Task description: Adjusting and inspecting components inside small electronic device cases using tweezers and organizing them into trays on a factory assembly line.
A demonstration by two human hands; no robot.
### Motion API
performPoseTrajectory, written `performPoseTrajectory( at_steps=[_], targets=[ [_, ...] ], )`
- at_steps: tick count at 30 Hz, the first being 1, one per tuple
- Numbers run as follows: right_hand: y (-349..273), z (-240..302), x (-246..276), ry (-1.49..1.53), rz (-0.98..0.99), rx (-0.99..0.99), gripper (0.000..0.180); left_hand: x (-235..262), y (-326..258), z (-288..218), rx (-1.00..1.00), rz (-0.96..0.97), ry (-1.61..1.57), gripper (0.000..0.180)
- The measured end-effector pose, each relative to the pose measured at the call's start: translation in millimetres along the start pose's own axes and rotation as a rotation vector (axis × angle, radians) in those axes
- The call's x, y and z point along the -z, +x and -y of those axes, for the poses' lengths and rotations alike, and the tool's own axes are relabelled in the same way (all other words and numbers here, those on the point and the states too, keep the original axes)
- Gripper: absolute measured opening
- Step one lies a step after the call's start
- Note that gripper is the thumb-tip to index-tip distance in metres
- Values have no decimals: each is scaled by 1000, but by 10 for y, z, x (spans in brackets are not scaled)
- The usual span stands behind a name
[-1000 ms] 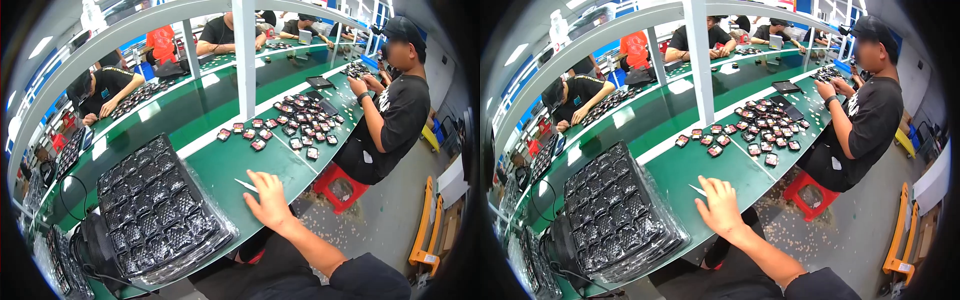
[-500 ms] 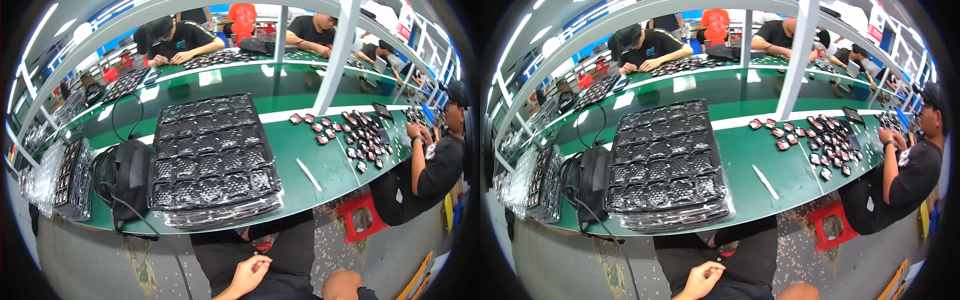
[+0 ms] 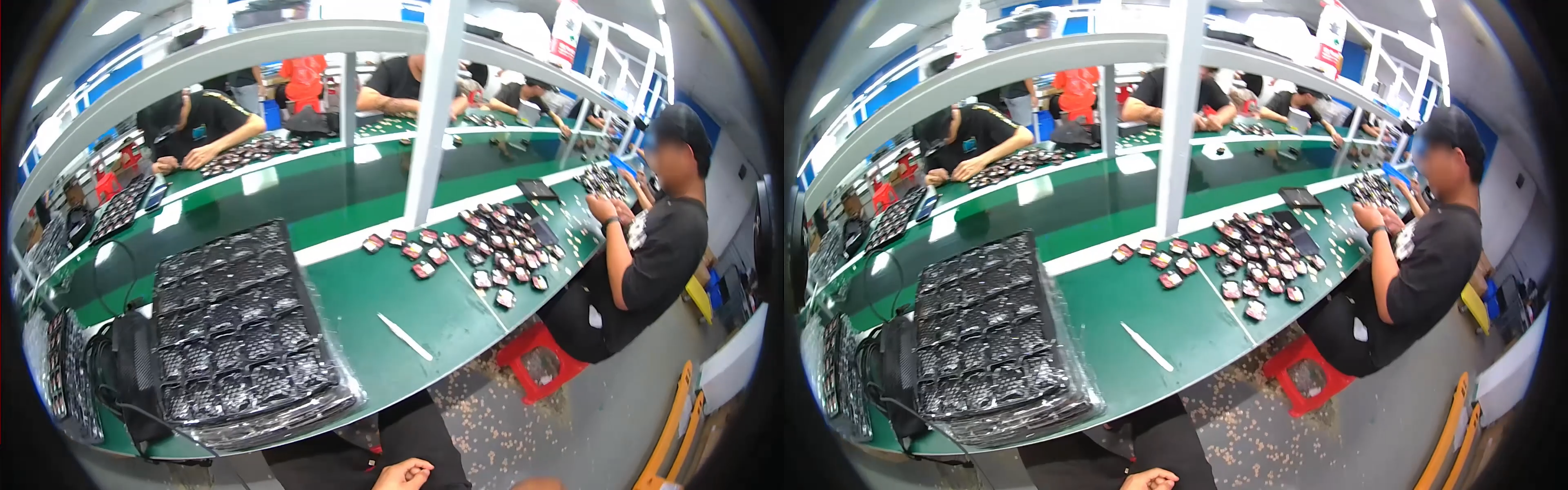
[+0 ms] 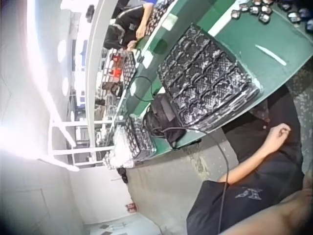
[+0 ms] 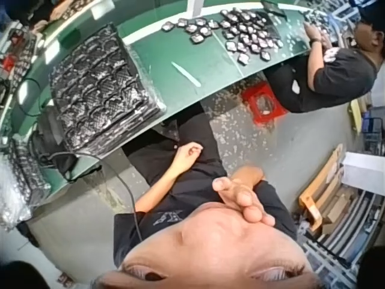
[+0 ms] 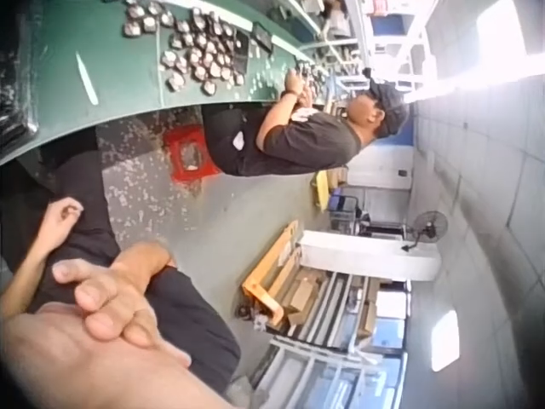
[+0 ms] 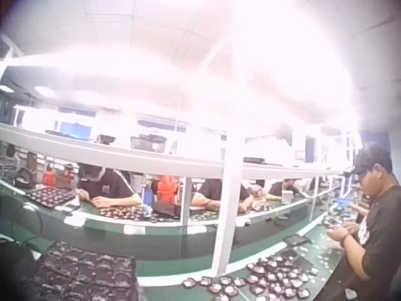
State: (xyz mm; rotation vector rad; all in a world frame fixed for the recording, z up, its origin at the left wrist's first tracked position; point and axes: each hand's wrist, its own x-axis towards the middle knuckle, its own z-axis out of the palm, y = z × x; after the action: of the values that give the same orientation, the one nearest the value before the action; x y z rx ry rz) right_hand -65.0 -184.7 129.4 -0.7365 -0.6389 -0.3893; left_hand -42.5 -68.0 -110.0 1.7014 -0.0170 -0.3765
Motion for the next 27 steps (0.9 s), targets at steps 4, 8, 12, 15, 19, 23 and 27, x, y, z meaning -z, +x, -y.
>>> performPoseTrajectory(
  at_steps=[4,8,12,15,19,23,27],
  targets=[
    [388,-23,388,66,327,-126,84,14,62,18,77,24,-6,13],
    [734,-238,485,250,485,-284,129,-25,186,-17,92,45,31,14],
    [834,-492,560,322,544,-324,129,9,218,152,133,23,-54,15],
    [950,-459,560,717,570,-600,125,14,192,139,191,25,-74,14],
    [926,-156,632,759,343,-940,129,-18,210,125,140,26,-37,14],
    [856,-38,868,76,677,-356,132,3,185,52,144,30,-1,14],
    [988,407,984,-108,767,-438,119,11,145,82,164,40,-22,14]
  ],
)
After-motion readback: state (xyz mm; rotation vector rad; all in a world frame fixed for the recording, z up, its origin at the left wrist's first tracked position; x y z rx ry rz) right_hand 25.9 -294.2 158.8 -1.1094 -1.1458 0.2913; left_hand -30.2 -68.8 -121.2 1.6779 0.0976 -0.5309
